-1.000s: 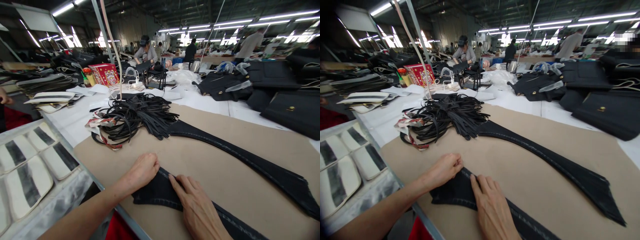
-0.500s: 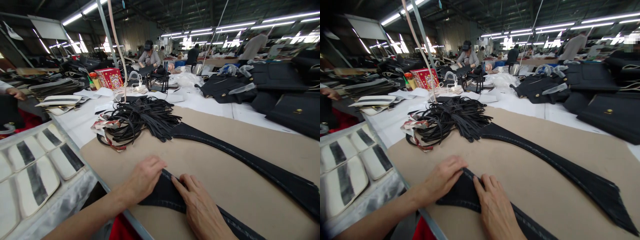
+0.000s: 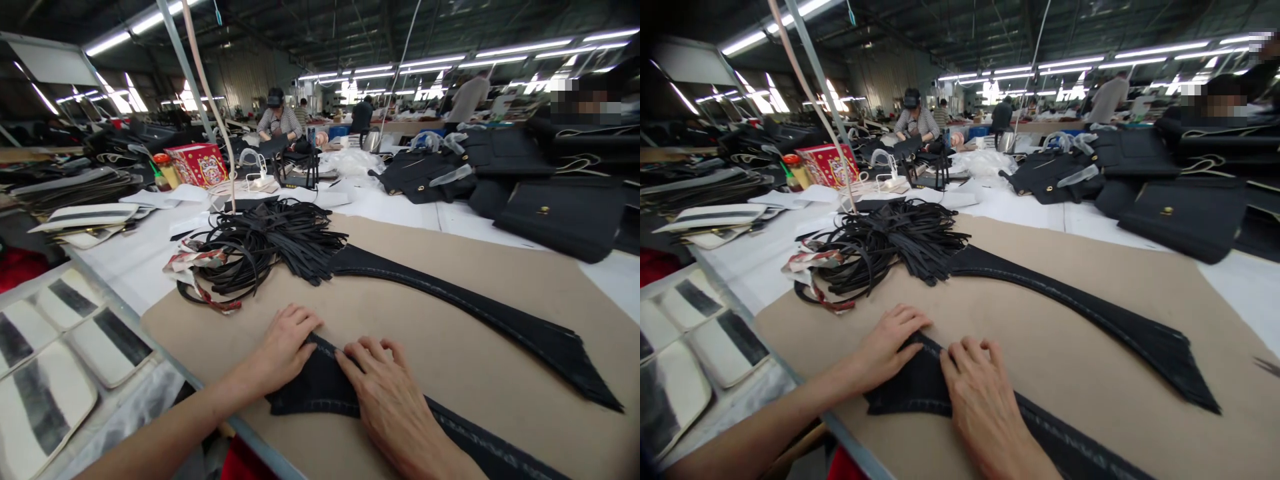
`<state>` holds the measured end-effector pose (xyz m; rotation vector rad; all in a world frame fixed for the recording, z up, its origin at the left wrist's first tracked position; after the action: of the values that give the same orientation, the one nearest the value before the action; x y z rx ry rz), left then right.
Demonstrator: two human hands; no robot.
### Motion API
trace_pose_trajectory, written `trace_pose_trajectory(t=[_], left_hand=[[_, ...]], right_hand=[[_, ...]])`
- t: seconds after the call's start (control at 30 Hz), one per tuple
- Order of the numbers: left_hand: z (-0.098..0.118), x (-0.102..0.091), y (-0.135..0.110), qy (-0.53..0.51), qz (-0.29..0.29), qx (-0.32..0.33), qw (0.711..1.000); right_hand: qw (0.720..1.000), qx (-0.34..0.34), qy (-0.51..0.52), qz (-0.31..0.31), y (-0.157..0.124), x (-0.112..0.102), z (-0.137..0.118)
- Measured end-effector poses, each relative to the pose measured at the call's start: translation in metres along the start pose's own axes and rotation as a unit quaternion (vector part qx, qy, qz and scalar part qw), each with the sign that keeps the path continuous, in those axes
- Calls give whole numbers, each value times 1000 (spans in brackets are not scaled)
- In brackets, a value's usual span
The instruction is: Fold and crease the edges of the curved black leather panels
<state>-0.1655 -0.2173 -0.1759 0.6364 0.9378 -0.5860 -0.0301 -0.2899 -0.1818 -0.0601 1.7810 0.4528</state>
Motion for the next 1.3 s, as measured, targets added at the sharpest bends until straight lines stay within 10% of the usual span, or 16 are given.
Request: trace_pose_trajectory(t=[0.87,1.3], left_hand=[[-9,5,31,-115,-201,-39,972],[-9,4,29,-98,-197,-51,974]], right_hand=[[996,-43,-64,37,-21,3,-4],[994,72,34,74,-16,-8,19]])
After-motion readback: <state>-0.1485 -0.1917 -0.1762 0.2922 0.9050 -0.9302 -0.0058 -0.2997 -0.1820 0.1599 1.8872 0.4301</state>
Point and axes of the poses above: each hand's wrist, its own y-axis towards the middle knuckle, its own x-axis out of the palm, z = x × y, the point moved 6 cm from there along y, towards the middle knuckle, and after that the axes turned 7 degrees about x, right-handed, at the moved point
